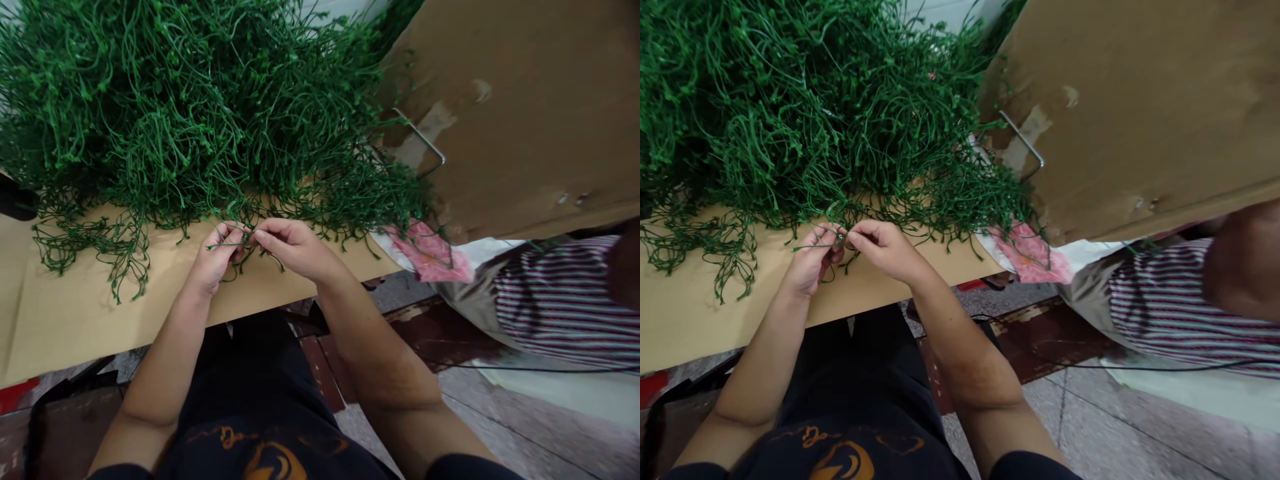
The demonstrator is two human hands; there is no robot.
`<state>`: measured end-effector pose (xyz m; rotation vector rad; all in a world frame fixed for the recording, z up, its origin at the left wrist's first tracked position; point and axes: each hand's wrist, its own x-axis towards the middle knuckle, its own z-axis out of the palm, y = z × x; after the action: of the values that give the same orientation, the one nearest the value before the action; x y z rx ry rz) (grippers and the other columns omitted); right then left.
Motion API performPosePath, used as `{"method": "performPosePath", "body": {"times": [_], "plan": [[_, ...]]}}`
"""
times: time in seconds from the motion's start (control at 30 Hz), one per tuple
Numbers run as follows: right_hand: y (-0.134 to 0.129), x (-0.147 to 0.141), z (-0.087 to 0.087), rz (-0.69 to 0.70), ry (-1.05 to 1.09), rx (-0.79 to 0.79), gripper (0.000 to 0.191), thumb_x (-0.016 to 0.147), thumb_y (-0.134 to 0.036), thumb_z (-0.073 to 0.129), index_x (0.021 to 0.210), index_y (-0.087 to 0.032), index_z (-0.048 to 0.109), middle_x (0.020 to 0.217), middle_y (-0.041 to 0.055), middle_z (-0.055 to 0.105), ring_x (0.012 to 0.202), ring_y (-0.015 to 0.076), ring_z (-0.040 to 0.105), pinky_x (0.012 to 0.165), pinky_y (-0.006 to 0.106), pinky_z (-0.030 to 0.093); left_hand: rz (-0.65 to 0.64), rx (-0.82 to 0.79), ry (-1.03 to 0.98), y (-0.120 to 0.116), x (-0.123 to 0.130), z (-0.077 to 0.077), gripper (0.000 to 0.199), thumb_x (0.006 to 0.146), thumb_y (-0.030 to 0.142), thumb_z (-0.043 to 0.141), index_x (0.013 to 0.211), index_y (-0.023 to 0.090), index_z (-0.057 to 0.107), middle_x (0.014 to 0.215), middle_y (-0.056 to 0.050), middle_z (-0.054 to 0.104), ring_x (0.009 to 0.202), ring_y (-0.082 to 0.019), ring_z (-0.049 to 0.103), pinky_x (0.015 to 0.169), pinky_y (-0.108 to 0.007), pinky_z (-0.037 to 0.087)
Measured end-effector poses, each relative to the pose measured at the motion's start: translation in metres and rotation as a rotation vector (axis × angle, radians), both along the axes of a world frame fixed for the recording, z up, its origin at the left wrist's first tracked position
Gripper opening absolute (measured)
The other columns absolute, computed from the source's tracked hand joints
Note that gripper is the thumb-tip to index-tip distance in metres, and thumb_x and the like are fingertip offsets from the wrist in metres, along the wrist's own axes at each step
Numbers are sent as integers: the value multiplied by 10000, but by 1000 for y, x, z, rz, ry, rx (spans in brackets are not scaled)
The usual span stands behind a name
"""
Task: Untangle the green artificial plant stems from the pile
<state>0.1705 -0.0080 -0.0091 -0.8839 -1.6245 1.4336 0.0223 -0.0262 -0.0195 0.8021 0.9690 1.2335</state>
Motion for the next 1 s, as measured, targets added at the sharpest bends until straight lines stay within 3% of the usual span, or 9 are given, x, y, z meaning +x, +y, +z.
{"method": "performPosePath", "body": {"times": [0.23, 0.33, 0.43, 0.6, 0.77, 0.87, 1.0], "plan": [[1, 1, 0, -94, 48, 27, 391, 725, -528, 618, 596, -162, 564, 573, -17, 502, 573, 87, 427, 563, 244, 347, -136, -40, 21, -3, 0, 1, 268, 668, 347, 729, 686, 136, 564, 598, 35, 502, 505, -39, 414, 445, -179, 303], [0, 1, -2, -118, 161, -88, 408, 688, -538, 655, 566, -162, 553, 553, -23, 488, 539, 73, 414, 530, 228, 341, -227, -16, -11, -3, 0, 2, 278, 654, 363, 742, 698, 129, 599, 625, 21, 538, 500, -34, 399, 447, -189, 298], [0, -1, -5, -105, 367, -282, 394, 619, -512, 723, 562, -166, 543, 574, -26, 493, 551, 73, 462, 510, 207, 371, -239, 16, -76, -4, -2, 3, 277, 617, 336, 767, 765, 139, 641, 691, 1, 596, 509, -37, 393, 456, -198, 305], [-2, -7, -8, -49, 622, -424, 323, 638, -392, 742, 564, -151, 539, 762, 0, 590, 564, 55, 521, 570, 219, 466, -264, 11, -44, -5, -4, 3, 242, 623, 321, 755, 745, 133, 662, 633, 9, 560, 516, -41, 409, 463, -194, 293], [-3, -11, -6, -89, 698, -493, 308, 768, -337, 633, 570, -164, 473, 678, -23, 540, 501, 43, 438, 541, 215, 466, -295, -20, -35, -4, -4, 2, 243, 690, 346, 699, 670, 113, 632, 540, 33, 438, 484, -41, 372, 455, -194, 287], [-2, -10, -7, -46, 702, -477, 328, 813, -351, 588, 592, -174, 424, 610, -49, 452, 470, 41, 375, 518, 207, 444, -302, -32, -27, -4, -3, 3, 261, 726, 355, 667, 642, 119, 589, 551, 28, 444, 482, -43, 371, 452, -190, 293], [-1, -9, -7, 32, 636, -445, 409, 806, -389, 598, 559, -170, 357, 528, -62, 363, 435, 35, 298, 441, 167, 321, -295, -21, 48, -5, -3, 4, 351, 696, 439, 675, 605, 130, 537, 580, 14, 479, 506, -52, 385, 457, -196, 287]]}}
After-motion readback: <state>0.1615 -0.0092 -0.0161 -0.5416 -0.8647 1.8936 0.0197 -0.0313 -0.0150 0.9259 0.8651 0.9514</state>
